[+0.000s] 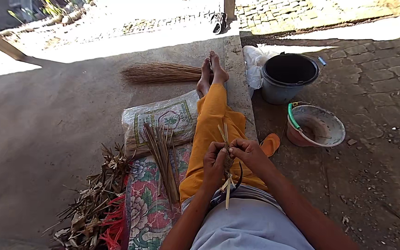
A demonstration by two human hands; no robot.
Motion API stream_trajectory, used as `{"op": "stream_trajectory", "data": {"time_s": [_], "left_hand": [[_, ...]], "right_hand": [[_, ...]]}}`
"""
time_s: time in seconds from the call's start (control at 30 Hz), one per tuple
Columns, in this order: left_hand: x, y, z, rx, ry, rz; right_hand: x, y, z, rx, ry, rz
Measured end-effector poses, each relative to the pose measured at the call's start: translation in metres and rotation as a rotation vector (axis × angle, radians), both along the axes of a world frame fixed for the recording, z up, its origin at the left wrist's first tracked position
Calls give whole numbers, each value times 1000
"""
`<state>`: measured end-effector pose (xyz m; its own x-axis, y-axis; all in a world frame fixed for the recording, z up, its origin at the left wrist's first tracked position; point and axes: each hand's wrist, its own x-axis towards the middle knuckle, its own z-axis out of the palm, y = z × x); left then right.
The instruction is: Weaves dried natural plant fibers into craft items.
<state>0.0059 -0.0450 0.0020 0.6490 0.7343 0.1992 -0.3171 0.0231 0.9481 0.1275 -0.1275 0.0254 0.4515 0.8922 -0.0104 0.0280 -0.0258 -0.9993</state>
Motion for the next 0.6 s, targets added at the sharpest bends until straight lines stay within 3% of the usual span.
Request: {"op": "stream_trajectory", "data": {"time_s": [0.27, 0.6], "left_hand": [[1, 3, -13, 172, -108, 50], [8, 0, -14, 180, -122, 107]], "right_hand": [[2, -2, -9, 148, 162, 32], [-24, 9, -9, 165, -29, -218]]}}
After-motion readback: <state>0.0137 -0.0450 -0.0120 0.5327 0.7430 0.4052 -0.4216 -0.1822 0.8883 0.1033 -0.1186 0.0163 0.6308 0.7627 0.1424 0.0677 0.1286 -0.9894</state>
